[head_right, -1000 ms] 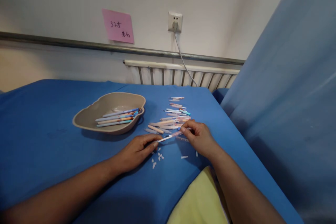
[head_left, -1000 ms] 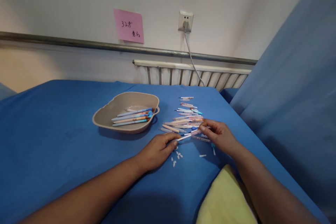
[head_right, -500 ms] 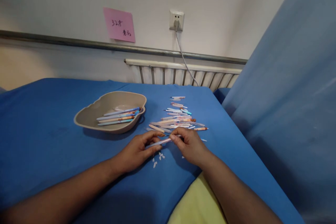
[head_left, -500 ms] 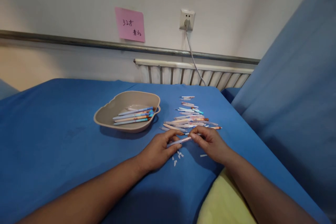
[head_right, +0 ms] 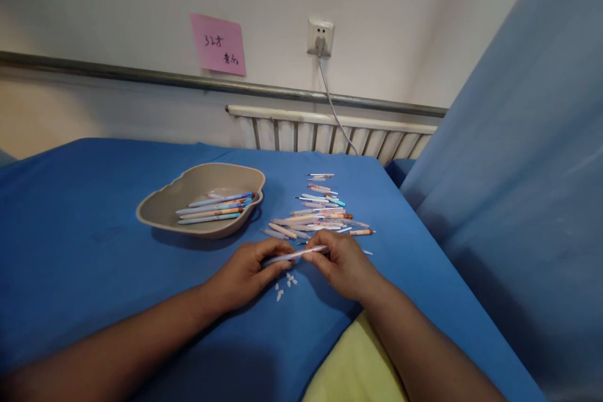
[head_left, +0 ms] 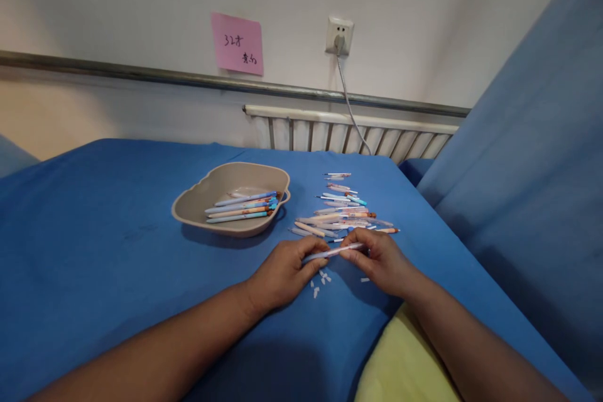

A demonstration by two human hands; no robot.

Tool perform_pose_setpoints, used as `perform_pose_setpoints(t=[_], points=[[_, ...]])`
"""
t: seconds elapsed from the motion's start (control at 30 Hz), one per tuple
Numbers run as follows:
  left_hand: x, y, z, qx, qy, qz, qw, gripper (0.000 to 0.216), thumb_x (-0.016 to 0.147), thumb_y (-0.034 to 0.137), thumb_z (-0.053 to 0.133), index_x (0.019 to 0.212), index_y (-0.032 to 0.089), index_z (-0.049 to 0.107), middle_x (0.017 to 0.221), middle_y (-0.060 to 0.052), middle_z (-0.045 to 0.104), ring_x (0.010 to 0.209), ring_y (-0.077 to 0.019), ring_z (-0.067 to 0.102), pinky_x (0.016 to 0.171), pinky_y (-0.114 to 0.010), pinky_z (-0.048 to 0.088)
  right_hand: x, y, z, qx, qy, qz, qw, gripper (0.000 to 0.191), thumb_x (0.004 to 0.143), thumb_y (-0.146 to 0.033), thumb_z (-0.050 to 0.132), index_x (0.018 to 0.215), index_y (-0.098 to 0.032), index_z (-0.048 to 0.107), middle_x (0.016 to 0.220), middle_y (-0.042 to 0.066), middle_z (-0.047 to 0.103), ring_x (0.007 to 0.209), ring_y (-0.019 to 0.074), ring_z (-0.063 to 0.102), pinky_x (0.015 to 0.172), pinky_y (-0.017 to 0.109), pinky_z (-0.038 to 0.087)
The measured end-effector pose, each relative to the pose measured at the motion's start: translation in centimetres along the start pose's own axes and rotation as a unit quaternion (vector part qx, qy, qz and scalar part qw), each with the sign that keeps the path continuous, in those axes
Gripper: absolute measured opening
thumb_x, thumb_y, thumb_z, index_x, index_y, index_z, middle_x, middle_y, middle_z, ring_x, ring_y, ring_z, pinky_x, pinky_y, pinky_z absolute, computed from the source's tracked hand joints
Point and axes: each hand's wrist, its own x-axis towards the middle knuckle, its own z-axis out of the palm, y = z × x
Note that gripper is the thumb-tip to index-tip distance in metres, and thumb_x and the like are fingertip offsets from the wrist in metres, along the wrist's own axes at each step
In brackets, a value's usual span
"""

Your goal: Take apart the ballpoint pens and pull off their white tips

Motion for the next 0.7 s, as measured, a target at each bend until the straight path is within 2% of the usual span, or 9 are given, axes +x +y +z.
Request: perform_pose_setpoints(t=[0.17,0.3,0.5,0.57,0.7], points=[[-0.12,0.24,-0.14,0.017,0.002,0.011,1.000,0.019,0.087,0.025,0.050,0.100,0.019,0.063,0.087,-0.002,0.067,0.078,-0.0159,0.059,0.071,-0.024,0.043,0.14,0.30,0.24,0.006,-0.004,0.012,1.000,0.011,0.085,-0.029,0.057,0.082,-0.019,0.062,0.068,-0.001,0.061,0.061,0.0132,0.053,0.057,0.023,0.038],[-0.11,0.32,-0.14,-0.001,0.000,0.005,1.000,0.019,0.087,0.025,0.051,0.099,0.019,0.063,0.088,-0.002,0.067,0.079,-0.0159,0.059,0.071,-0.024,0.043,0.09,0.30,0.12,0.012,-0.005,-0.010,1.000,0.012,0.085,-0.029,0.056,0.083,-0.019,0.062,0.071,0.000,0.062,0.064,0.0136,0.054,0.060,0.023,0.040],[0.04,-0.11,0.32,-0.124,-0.037,-0.076,0.989,0.022,0.086,0.031,0.053,0.098,0.014,0.060,0.072,0.001,0.062,0.055,-0.0102,0.053,0.052,-0.020,0.042,-0.20,-0.03,-0.15,0.003,-0.004,-0.050,0.999,0.012,0.086,-0.029,0.056,0.083,-0.019,0.061,0.071,0.001,0.062,0.064,0.0135,0.054,0.061,0.024,0.040],[0.01,-0.03,0.27,-0.099,-0.021,-0.062,0.993,0.020,0.085,0.029,0.054,0.097,0.015,0.061,0.075,0.000,0.064,0.060,-0.0116,0.056,0.056,-0.021,0.043,-0.18,-0.02,-0.10,0.000,0.000,-0.050,0.999,0.012,0.086,-0.029,0.056,0.083,-0.019,0.061,0.071,0.000,0.062,0.063,0.0133,0.054,0.060,0.023,0.040],[-0.26,0.38,-0.12,0.022,0.008,0.009,1.000,0.017,0.086,0.022,0.053,0.099,0.019,0.063,0.091,-0.002,0.068,0.082,-0.0163,0.061,0.071,-0.024,0.044,-0.07,0.10,0.00,-0.010,0.001,-0.040,0.999,0.011,0.086,-0.029,0.056,0.083,-0.019,0.062,0.069,0.000,0.062,0.061,0.0129,0.054,0.059,0.023,0.039]])
